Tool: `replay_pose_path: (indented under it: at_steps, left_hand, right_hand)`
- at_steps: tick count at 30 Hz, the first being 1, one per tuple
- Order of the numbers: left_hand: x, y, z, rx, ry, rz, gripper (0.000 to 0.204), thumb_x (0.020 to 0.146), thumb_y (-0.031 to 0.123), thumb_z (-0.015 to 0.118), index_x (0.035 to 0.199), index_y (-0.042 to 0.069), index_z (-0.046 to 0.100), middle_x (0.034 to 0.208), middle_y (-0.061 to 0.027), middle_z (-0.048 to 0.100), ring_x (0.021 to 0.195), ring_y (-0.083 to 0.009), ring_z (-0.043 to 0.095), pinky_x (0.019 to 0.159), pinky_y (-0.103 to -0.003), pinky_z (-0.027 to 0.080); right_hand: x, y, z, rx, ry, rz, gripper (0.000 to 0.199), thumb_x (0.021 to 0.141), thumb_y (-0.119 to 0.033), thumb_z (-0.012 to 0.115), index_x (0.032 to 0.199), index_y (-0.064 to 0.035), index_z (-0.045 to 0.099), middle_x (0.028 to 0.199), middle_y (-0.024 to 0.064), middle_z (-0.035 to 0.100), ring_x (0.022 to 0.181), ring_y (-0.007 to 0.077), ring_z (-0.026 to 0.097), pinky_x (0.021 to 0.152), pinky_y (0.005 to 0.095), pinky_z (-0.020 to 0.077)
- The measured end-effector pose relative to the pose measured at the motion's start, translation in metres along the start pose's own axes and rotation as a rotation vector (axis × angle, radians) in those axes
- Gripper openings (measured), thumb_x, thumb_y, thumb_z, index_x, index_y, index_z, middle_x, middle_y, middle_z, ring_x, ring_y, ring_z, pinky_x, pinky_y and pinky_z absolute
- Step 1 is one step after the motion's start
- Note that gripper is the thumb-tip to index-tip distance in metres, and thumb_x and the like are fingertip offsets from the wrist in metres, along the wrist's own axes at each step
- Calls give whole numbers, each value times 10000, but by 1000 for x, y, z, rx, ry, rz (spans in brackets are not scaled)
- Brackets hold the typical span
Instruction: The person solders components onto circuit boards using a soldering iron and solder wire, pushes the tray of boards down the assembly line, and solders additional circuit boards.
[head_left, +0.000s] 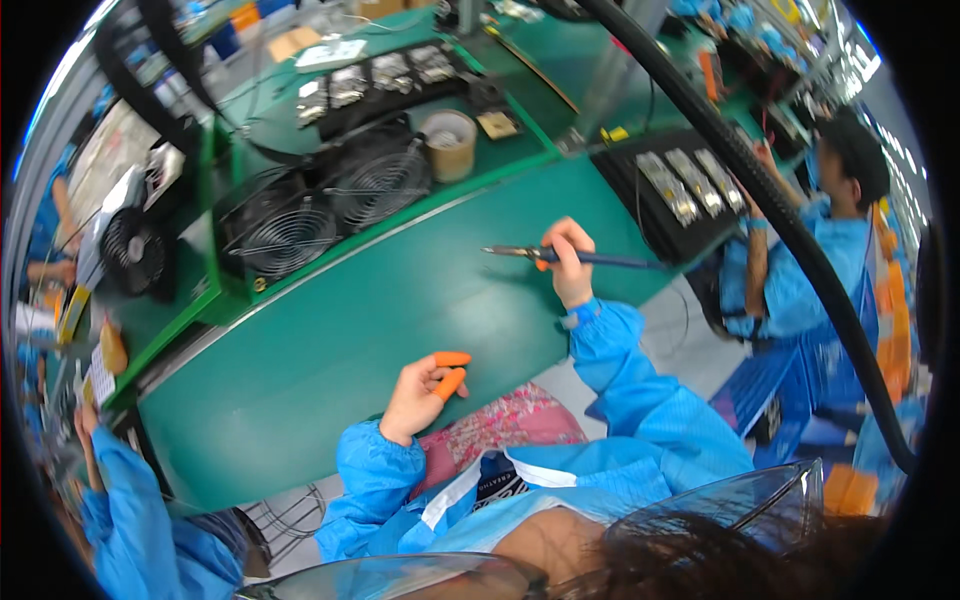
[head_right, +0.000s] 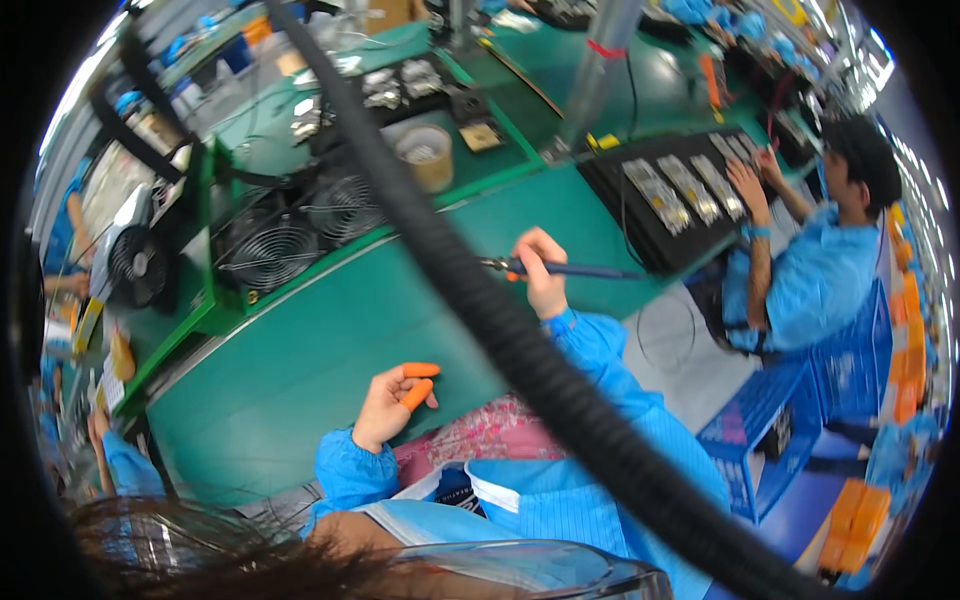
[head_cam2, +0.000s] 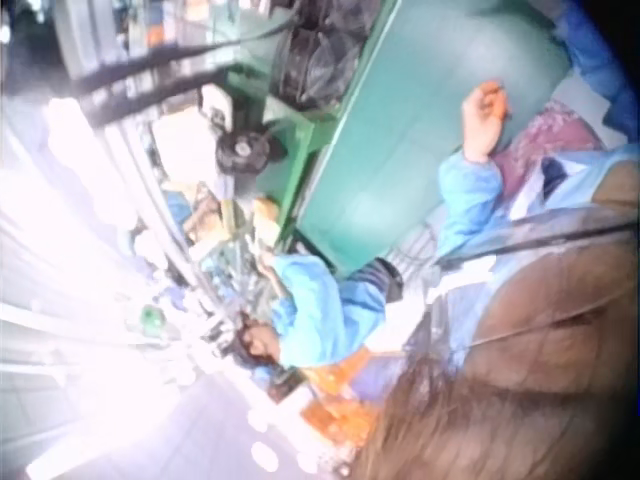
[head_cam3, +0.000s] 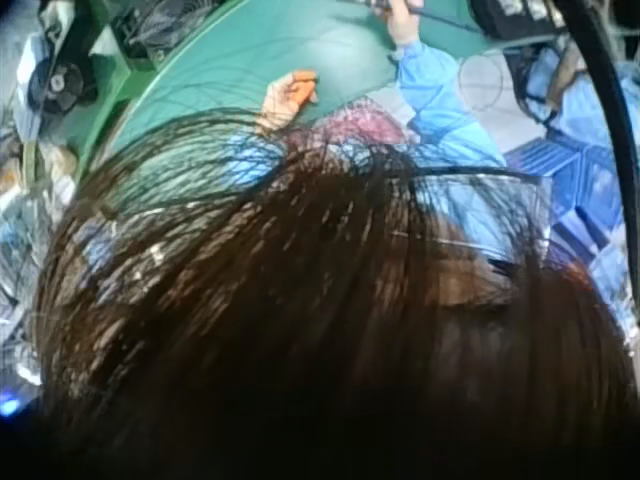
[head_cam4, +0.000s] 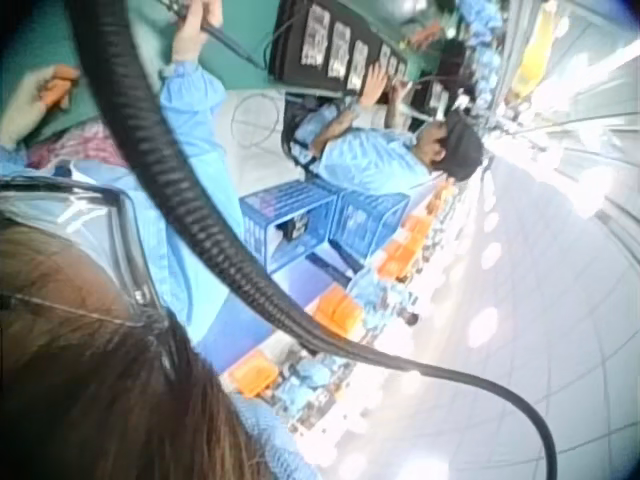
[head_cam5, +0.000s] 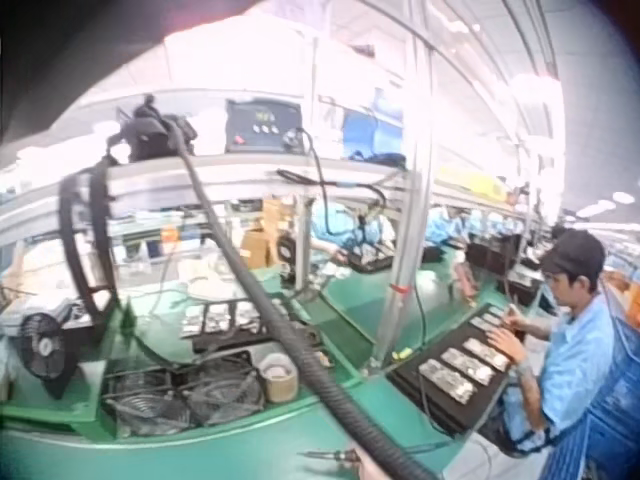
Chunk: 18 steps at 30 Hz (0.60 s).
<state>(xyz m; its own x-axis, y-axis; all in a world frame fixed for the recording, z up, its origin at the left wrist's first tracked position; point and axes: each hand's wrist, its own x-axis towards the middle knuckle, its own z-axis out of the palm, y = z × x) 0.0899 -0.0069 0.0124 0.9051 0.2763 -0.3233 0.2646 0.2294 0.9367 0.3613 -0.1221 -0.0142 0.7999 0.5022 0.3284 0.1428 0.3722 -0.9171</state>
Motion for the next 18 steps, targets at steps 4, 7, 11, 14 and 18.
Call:
replay_pose_path:
  at_steps: [4,7,11,14,18]
  left_hand:
    - [-13,13,6,-28,43,95,237,913,39,572,1145,6,604,825,-50,644,745,-99,607,674,-223,470]
    - [-18,22,9,-2,47,143,228,914,50,576,1135,13,616,842,-46,644,753,-95,608,692,-223,476]
    - [-19,20,10,104,115,203,212,915,58,576,1114,9,630,857,-63,652,767,-121,643,677,-247,503]
    - [-15,5,-5,254,250,233,201,902,40,578,1088,-15,630,864,-89,657,739,-148,658,639,-271,524]
    - [-8,-18,-53,310,466,236,191,890,6,569,1067,-44,619,844,-94,643,697,-149,636,647,-279,524]
  right_hand:
    - [-3,2,-2,1,-7,21,173,883,-165,504,778,-28,489,681,52,513,500,109,496,451,227,389]
    - [-3,0,-1,8,-27,-1,168,882,-160,501,777,-30,487,688,52,511,504,107,493,453,228,396]
    - [-3,-3,3,27,7,-23,192,887,-209,509,774,-53,503,636,21,530,504,80,525,428,193,327]
    - [-4,-4,2,25,3,-13,185,888,-205,510,779,-56,503,641,22,534,510,84,537,422,193,330]
    - [-5,-4,3,37,-2,-6,177,891,-197,510,782,-58,504,639,26,540,503,84,536,418,192,332]
